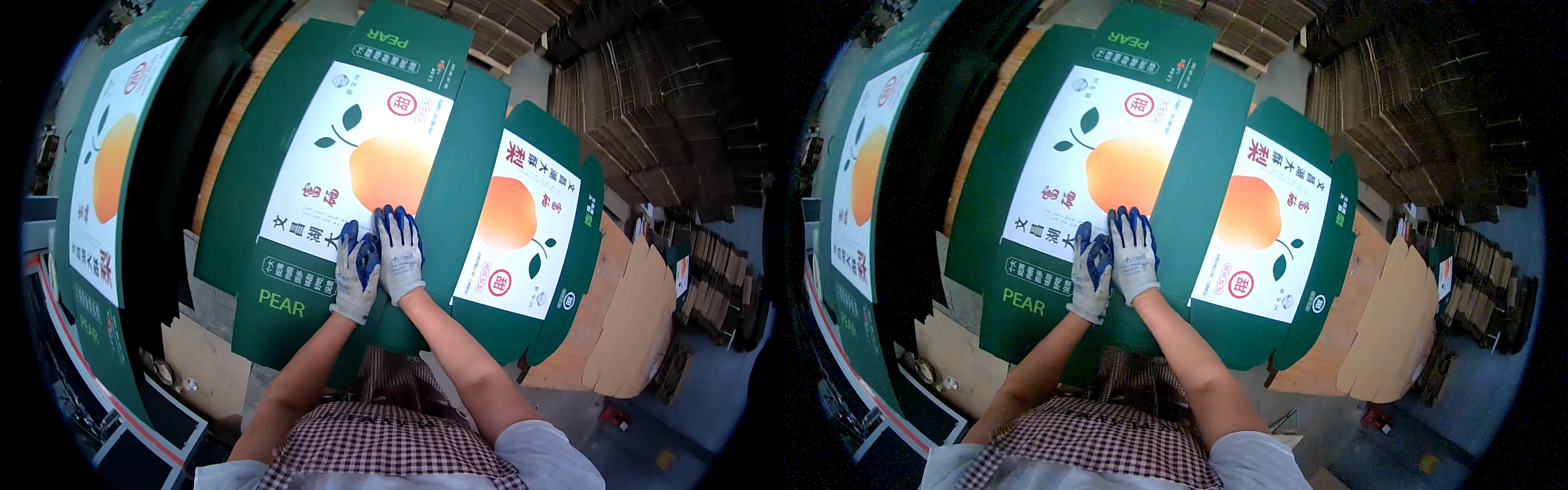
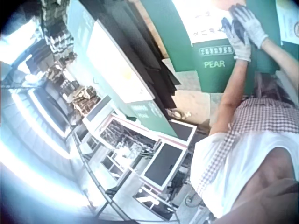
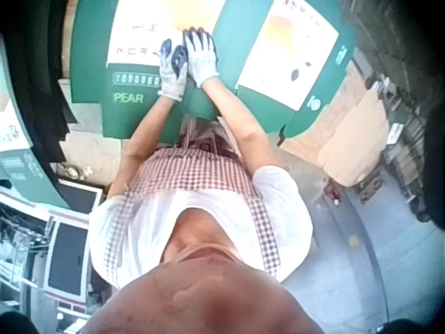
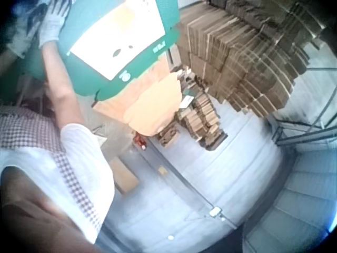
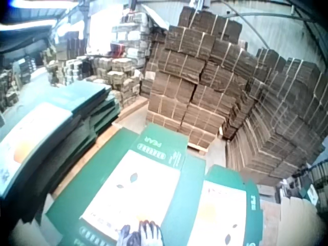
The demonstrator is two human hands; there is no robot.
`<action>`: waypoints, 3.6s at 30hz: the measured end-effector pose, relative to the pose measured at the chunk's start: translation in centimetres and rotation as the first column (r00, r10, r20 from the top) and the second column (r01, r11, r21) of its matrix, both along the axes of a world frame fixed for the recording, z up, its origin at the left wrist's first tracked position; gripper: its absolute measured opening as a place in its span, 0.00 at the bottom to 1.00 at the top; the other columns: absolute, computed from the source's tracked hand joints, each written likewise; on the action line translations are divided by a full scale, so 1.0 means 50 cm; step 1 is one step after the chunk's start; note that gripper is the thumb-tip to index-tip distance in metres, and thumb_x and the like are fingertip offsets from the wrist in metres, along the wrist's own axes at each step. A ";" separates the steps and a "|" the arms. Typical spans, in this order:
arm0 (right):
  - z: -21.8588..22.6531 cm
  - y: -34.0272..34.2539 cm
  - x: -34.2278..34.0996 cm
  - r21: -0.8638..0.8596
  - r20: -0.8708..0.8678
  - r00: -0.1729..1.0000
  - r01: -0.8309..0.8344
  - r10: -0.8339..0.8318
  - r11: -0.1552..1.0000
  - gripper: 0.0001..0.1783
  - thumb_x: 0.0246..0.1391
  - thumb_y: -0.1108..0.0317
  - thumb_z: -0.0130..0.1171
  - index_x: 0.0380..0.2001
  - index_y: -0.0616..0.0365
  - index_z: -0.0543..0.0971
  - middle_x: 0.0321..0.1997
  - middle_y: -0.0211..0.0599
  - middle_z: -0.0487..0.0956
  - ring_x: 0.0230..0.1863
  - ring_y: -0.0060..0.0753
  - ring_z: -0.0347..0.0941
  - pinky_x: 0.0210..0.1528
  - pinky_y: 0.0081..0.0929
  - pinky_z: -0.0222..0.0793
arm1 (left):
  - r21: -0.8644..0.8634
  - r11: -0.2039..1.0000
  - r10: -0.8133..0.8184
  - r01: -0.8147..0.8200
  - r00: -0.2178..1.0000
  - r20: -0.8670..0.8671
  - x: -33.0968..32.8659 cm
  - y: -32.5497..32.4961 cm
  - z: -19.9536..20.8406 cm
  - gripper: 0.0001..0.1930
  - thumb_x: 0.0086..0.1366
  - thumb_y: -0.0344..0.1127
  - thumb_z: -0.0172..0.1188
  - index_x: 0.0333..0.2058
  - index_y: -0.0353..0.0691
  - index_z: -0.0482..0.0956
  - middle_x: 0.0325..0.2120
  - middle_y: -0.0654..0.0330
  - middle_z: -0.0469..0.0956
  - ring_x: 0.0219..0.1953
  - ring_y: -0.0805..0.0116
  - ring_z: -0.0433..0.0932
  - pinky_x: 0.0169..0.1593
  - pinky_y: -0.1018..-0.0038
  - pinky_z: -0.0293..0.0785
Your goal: The person applies glue to a flat cardboard sheet using a brush, then places a printed green cardboard panel on top and presses it down. The person repeats this process with additional panels, aligning and securing them to form a box structure.
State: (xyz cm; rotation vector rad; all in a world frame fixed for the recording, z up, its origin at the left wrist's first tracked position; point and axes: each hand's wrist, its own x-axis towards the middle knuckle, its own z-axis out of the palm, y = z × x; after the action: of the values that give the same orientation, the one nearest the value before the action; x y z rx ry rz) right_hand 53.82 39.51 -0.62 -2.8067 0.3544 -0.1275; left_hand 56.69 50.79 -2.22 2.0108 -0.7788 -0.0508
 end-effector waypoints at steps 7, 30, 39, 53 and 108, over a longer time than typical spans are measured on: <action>0.014 -0.022 -0.021 0.316 0.096 0.995 -0.030 0.000 0.948 0.30 0.46 0.69 0.47 0.55 0.61 0.57 0.57 0.45 0.60 0.59 0.43 0.51 0.61 0.36 0.44 | -0.021 0.997 0.067 -0.070 0.987 -0.143 0.033 0.032 0.089 0.28 0.52 0.34 0.57 0.52 0.36 0.61 0.51 0.48 0.61 0.56 0.52 0.58 0.59 0.64 0.52; 0.121 0.049 -0.084 0.980 0.002 0.994 0.020 -0.110 0.199 0.19 0.57 0.64 0.41 0.48 0.63 0.68 0.44 0.40 0.73 0.45 0.30 0.69 0.48 0.25 0.64 | 0.543 0.378 0.407 -0.750 0.661 0.630 0.219 0.387 0.453 0.22 0.52 0.37 0.52 0.47 0.38 0.67 0.42 0.55 0.71 0.46 0.61 0.69 0.49 0.68 0.64; 0.290 0.185 0.032 0.906 0.415 0.905 -0.421 -0.092 -0.054 0.27 0.50 0.73 0.49 0.55 0.61 0.59 0.51 0.40 0.67 0.51 0.28 0.63 0.52 0.22 0.59 | 0.437 0.664 0.290 -0.606 0.748 0.597 -0.028 0.212 0.429 0.24 0.48 0.31 0.54 0.47 0.34 0.67 0.41 0.50 0.70 0.44 0.53 0.69 0.49 0.63 0.65; -0.064 -0.104 -0.075 0.951 -0.164 0.848 0.000 -0.505 -0.309 0.24 0.48 0.79 0.50 0.50 0.54 0.63 0.42 0.36 0.71 0.41 0.34 0.70 0.42 0.29 0.69 | 0.747 0.660 0.007 -0.077 0.995 0.097 -0.097 0.140 0.277 0.31 0.55 0.54 0.50 0.53 0.42 0.63 0.53 0.50 0.60 0.57 0.51 0.55 0.60 0.55 0.41; 0.057 -0.178 -0.399 0.646 -0.073 0.391 0.720 -0.917 0.256 0.20 0.46 0.60 0.53 0.45 0.48 0.72 0.35 0.46 0.75 0.38 0.44 0.72 0.42 0.34 0.67 | 0.790 0.612 -0.305 0.044 0.935 0.184 0.088 0.068 0.033 0.30 0.56 0.50 0.47 0.56 0.46 0.59 0.60 0.53 0.47 0.63 0.52 0.41 0.62 0.55 0.30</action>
State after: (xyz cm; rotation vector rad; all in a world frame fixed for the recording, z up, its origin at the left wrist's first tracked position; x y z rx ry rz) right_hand 33.86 30.62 2.24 -1.6071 1.5097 -0.5925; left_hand 61.10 54.19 -0.55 2.8056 -1.3233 -0.2398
